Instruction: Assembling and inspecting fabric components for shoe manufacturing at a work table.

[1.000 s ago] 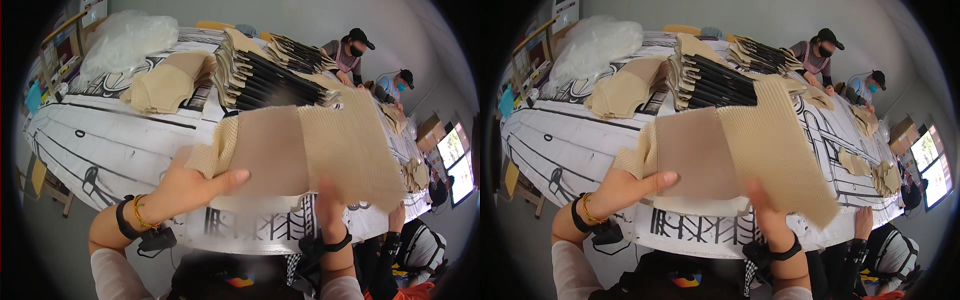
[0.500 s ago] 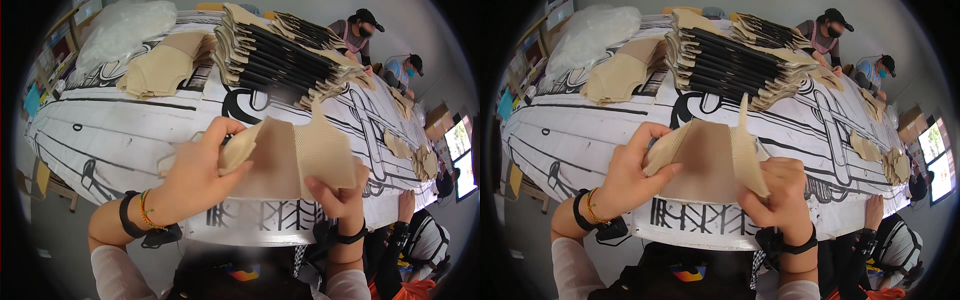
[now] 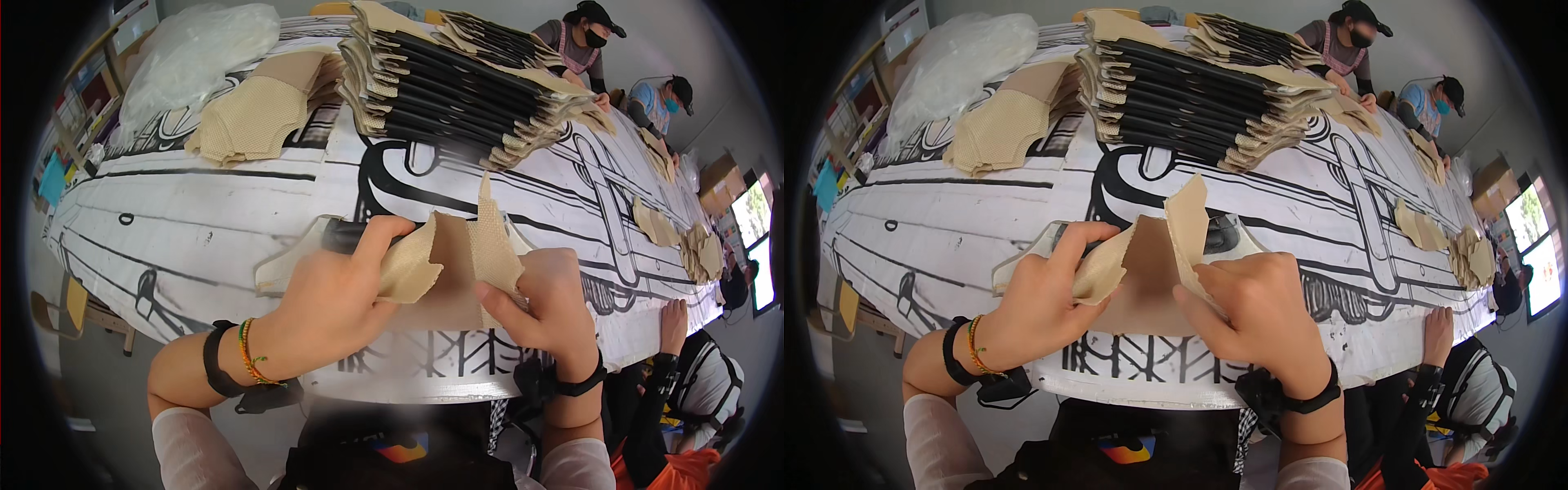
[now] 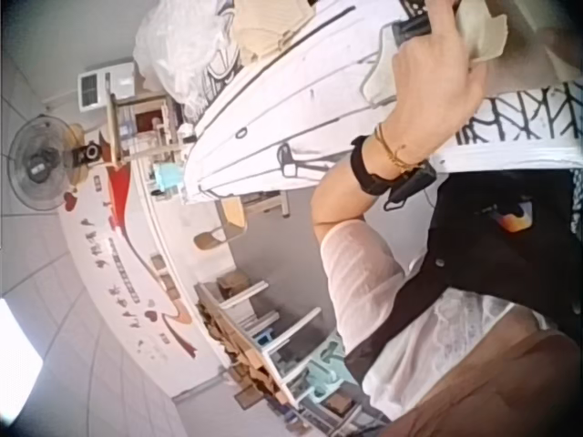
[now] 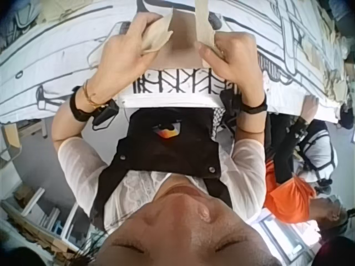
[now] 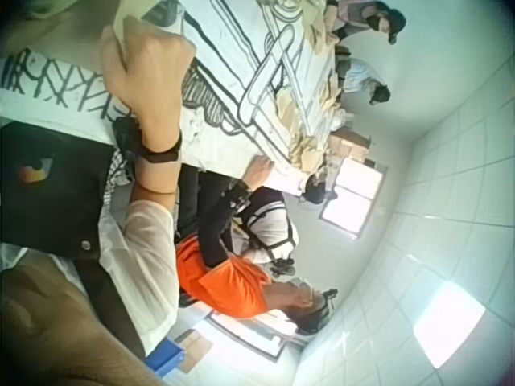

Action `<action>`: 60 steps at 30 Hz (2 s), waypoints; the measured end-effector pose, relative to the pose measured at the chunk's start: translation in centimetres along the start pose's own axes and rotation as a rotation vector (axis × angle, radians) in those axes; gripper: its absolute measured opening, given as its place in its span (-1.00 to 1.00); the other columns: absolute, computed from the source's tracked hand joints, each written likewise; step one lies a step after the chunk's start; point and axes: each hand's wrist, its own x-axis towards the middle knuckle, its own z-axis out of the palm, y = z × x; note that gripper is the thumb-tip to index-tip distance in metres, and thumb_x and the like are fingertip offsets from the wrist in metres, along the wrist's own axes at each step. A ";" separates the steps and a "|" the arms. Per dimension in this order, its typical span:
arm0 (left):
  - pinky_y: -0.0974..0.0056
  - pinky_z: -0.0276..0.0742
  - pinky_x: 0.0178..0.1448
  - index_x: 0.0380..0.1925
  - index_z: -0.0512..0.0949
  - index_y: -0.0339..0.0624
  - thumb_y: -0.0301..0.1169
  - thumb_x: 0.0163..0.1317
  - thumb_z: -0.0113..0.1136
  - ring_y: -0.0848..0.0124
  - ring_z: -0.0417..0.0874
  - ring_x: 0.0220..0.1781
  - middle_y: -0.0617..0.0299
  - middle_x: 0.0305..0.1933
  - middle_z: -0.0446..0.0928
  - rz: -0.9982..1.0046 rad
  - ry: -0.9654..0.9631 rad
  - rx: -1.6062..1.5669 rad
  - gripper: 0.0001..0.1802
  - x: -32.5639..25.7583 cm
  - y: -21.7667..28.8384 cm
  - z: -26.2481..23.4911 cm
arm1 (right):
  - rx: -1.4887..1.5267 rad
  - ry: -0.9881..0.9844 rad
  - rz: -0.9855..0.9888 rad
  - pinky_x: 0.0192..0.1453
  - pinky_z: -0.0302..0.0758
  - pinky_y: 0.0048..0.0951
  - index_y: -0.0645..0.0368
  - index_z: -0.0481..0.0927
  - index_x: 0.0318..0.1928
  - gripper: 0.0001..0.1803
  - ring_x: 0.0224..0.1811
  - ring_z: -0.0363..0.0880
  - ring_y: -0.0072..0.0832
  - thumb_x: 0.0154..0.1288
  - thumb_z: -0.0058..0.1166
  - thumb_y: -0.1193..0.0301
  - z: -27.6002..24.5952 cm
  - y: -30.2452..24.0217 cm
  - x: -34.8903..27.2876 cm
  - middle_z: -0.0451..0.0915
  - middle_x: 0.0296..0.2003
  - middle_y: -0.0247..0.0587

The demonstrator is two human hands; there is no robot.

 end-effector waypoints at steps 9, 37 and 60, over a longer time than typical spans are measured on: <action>0.24 0.57 -0.42 0.15 0.30 -0.17 -0.53 0.11 0.22 0.08 0.68 -0.49 -0.02 -0.40 0.61 0.023 -0.015 0.059 -0.43 0.1 0.2 0.3 | -0.043 -0.046 0.043 -0.63 0.31 -0.30 0.23 0.61 -0.55 -0.79 -0.73 0.44 -0.20 0.07 0.16 0.34 0.4 0.0 0.0 0.46 -0.75 -0.17; 0.21 0.60 -0.36 0.13 0.34 -0.11 -0.48 0.16 0.25 0.06 0.69 -0.41 0.06 -0.30 0.62 0.002 -0.049 0.138 -0.49 0.3 -0.1 1.1 | -0.178 -0.144 0.151 -0.61 0.37 -0.21 0.17 0.61 -0.60 -0.76 -0.71 0.50 -0.14 0.09 0.16 0.30 1.1 0.7 -0.2 0.46 -0.77 -0.12; 0.20 0.61 -0.29 0.14 0.34 -0.15 -0.47 0.13 0.31 0.03 0.70 -0.32 0.01 -0.23 0.63 -0.028 -0.059 0.197 -0.44 0.5 0.3 1.2 | -0.342 -0.215 0.288 -0.53 0.35 -0.12 0.27 0.48 -0.78 -0.49 -0.69 0.43 0.00 0.16 0.15 0.16 -0.2 1.1 -2.1 0.38 -0.78 0.04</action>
